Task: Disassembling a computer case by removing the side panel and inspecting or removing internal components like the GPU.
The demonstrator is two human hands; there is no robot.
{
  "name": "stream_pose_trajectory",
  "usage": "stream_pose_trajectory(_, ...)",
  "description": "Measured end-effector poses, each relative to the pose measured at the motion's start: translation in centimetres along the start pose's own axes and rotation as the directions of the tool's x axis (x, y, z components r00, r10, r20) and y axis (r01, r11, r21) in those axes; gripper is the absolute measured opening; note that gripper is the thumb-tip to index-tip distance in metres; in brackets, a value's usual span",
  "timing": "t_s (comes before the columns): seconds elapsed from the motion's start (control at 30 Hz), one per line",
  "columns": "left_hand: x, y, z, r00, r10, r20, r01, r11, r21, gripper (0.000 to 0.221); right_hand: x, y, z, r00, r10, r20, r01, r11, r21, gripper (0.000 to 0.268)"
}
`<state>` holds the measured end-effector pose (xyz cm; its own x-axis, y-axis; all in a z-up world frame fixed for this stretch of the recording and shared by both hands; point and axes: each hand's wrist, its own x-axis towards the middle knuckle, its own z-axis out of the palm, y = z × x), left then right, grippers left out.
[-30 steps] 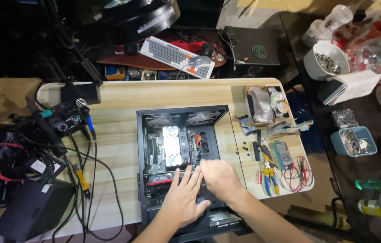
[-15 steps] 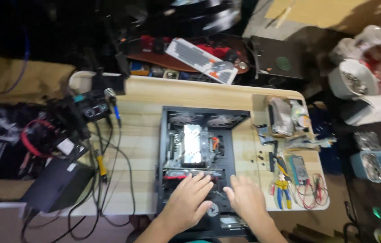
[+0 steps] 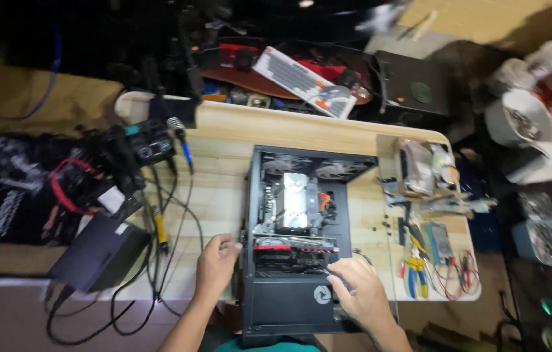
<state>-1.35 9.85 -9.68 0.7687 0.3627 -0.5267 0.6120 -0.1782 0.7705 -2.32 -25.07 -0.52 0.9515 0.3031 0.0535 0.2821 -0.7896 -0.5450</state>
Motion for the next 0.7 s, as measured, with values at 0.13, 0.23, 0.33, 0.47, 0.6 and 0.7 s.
stream_pose_trajectory(0.13, 2.4, -3.6, 2.4, 0.996, 0.088, -0.032, -0.092, 0.989, -0.12, 0.029, -1.8, 0.3, -1.5, 0.967, -0.088, -0.237, 0.105, 0.993, 0.058, 0.011)
stream_pose_trajectory(0.23, 3.1, -4.4, 2.5, 0.998, 0.051, -0.025, -0.052, 0.997, -0.064, 0.022, -4.1, 3.1, -2.5, 0.91, 0.036, -0.414, -0.051, 0.998, -0.026, 0.013)
stream_pose_trajectory(0.33, 3.9, -5.5, 2.6, 0.997, 0.07, -0.04, -0.074, 0.993, -0.089, 0.015, -5.7, 7.7, -3.5, 0.777, 0.2, -0.597, -0.204, 0.977, 0.061, 0.009)
stream_pose_trajectory(0.47, 4.1, -6.5, 2.2, 0.994, 0.096, -0.06, -0.096, 0.995, 0.014, 0.018, -7.6, 17.6, -2.2, 0.556, 0.686, -0.469, -0.686, 0.698, 0.207, 0.027)
stream_pose_trajectory(0.6, 3.2, -5.5, 1.4, 0.991, 0.101, -0.089, -0.094, 0.992, 0.087, 0.021, -9.6, 26.1, -0.3, 0.446, 0.827, -0.343, -0.86, 0.502, 0.093, 0.035)
stream_pose_trajectory(0.7, 2.7, -5.5, 1.7, 0.988, 0.083, -0.133, -0.088, 0.996, -0.029, 0.018, -9.6, 28.2, 0.2, 0.464, 0.841, -0.279, -0.875, 0.485, 0.005, 0.038)
